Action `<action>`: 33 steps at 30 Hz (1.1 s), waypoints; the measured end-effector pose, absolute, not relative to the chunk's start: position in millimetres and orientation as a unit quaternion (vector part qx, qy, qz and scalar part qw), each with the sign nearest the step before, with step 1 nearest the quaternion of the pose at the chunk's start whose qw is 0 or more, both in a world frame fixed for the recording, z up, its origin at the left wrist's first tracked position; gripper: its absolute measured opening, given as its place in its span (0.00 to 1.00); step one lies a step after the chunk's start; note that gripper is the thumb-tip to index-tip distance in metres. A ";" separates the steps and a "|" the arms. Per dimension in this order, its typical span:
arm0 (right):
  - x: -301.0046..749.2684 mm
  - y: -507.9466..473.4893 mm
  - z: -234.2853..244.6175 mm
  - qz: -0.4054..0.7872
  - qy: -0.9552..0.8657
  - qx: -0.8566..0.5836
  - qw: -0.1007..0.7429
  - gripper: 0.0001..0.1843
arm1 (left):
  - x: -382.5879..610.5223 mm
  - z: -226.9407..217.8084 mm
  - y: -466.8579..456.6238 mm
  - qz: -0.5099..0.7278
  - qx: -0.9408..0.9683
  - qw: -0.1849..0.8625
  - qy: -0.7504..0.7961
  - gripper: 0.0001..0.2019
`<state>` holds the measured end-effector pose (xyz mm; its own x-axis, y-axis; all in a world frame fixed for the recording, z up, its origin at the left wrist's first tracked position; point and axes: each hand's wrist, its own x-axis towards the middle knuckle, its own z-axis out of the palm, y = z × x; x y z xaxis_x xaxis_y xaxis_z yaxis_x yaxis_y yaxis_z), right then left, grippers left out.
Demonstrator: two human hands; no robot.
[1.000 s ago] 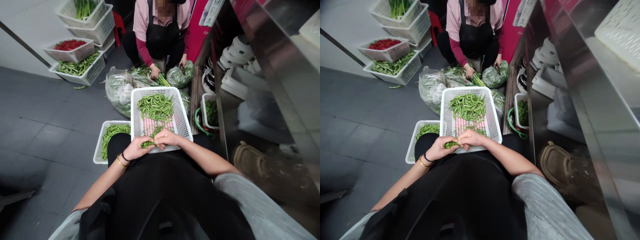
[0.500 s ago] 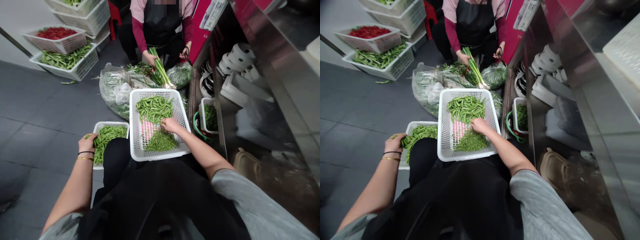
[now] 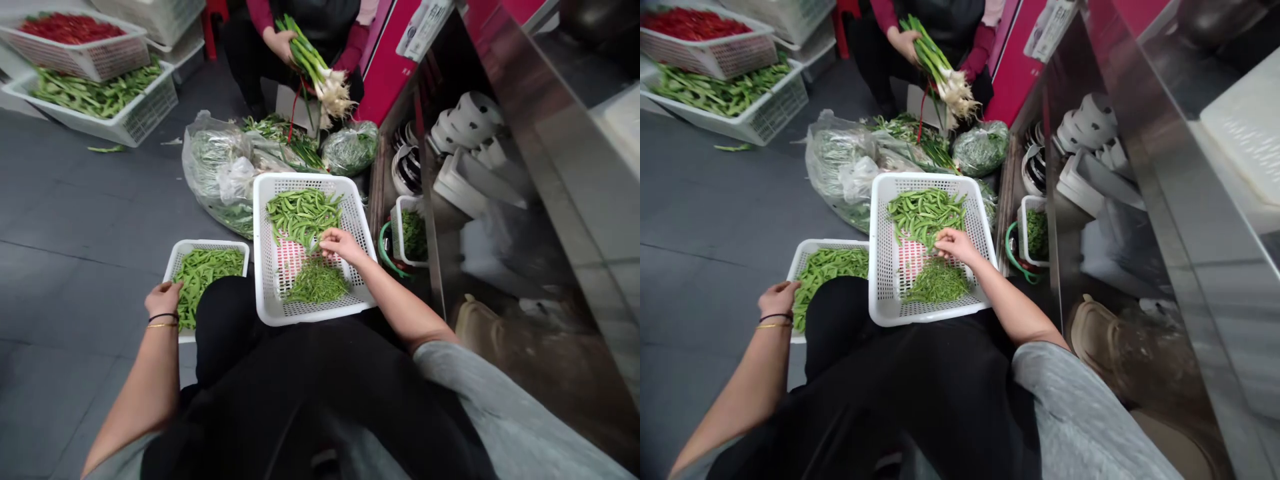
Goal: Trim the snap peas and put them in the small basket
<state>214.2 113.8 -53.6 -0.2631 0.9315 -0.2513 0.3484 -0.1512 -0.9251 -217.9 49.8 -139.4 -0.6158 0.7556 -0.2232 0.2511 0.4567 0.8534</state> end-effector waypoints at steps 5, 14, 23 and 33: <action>202.0 72.3 -30.6 0.687 -0.441 -0.463 0.346 0.16 | -141.0 -53.2 37.9 0.490 0.381 0.370 0.691 0.11; 184.1 35.1 -2.7 0.670 -0.555 -0.349 0.349 0.16 | -1.4 9.0 14.5 0.308 0.361 0.803 0.361 0.14; 192.5 14.1 12.9 0.257 -0.769 -0.403 0.424 0.11 | 15.8 -4.0 1.9 0.419 0.182 0.805 0.379 0.11; 205.5 20.0 14.7 0.284 -0.827 -0.460 0.158 0.15 | 20.7 5.1 3.1 0.493 0.251 0.712 0.432 0.14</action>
<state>205.5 20.0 14.7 -0.5278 0.8494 -0.0001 0.6707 0.4167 -0.6136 20.7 3.1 5.1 0.1411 0.9188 -0.3685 -0.4846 0.3887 0.7836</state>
